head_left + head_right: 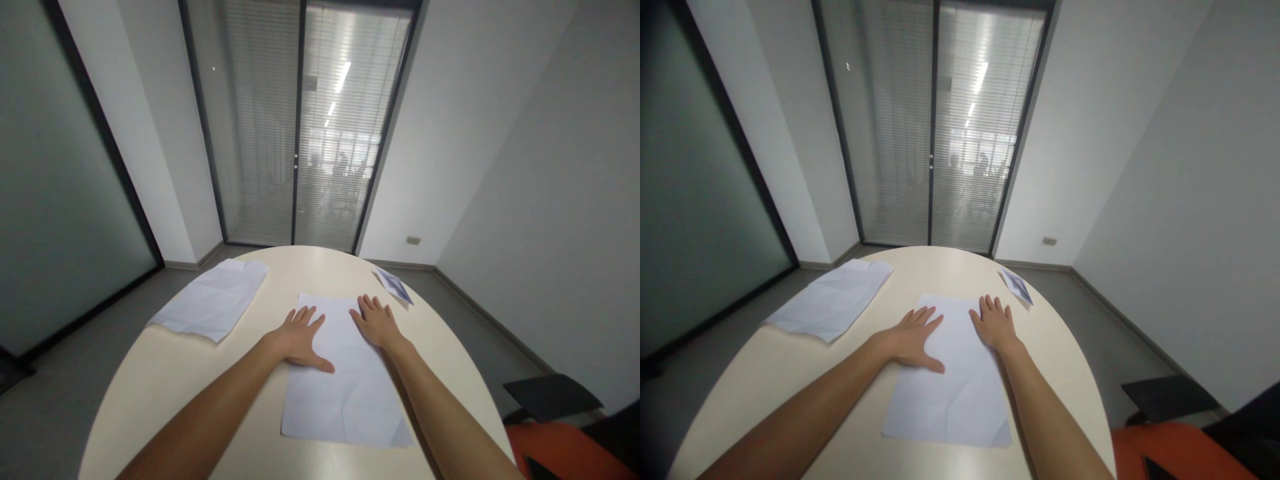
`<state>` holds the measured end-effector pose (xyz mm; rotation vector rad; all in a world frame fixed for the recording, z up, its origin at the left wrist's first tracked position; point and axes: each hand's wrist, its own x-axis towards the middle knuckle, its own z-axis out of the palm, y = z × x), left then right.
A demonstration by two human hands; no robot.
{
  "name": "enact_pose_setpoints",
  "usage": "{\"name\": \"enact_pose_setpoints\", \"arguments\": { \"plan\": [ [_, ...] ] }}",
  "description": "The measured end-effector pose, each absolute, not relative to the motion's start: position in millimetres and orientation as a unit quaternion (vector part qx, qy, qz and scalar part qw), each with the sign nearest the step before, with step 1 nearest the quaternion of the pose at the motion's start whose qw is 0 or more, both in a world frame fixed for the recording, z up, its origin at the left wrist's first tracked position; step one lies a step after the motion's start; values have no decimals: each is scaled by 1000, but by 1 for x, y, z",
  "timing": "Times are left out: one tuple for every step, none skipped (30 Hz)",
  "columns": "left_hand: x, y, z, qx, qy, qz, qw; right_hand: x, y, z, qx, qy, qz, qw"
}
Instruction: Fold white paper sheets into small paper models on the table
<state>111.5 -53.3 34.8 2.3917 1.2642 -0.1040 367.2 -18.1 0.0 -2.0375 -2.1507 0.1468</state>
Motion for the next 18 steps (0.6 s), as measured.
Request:
{"name": "enact_pose_setpoints", "arguments": {
  "plan": [
    [111,-53,35,861,460,-38,213,366,-18,0,-679,-727,36,98],
    [110,-52,35,859,466,-38,211,365,-19,1,-661,-741,30,110],
    [109,-51,35,856,472,-39,208,362,-20,2,-631,-765,37,122],
    [107,-50,34,854,477,-40,205,360,-21,3,-591,-795,55,128],
    [106,-48,33,853,480,-40,202,357,-22,4,-546,-824,80,129],
    [105,-47,32,853,481,-38,197,354,-24,4,-505,-848,104,125],
    [103,-45,30,856,480,-30,190,351,-26,5,-478,-862,122,117],
    [103,-43,27,861,476,-16,179,348,-28,6,-464,-869,133,109],
    [102,-42,24,867,470,6,165,346,-30,7,-460,-871,139,102],
    [101,-40,21,874,463,33,147,345,-32,7,-461,-871,141,97],
    [101,-38,17,879,456,59,129,343,-33,8,-462,-870,141,94],
    [100,-36,13,880,454,80,113,343,-34,9,-462,-870,142,93],
    [100,-33,9,877,461,89,106,343,-35,10,-462,-871,143,92],
    [99,-31,5,868,477,90,105,343,-35,11,-461,-871,144,91],
    [97,-29,2,858,495,85,105,343,-36,12,-461,-871,145,90],
    [95,-26,-1,850,511,80,102,343,-35,12,-460,-871,146,90],
    [93,-24,-2,842,526,75,97,344,-35,12,-461,-871,147,89],
    [90,-21,-3,835,538,73,89,344,-34,12,-463,-869,148,90]
  ]
}}
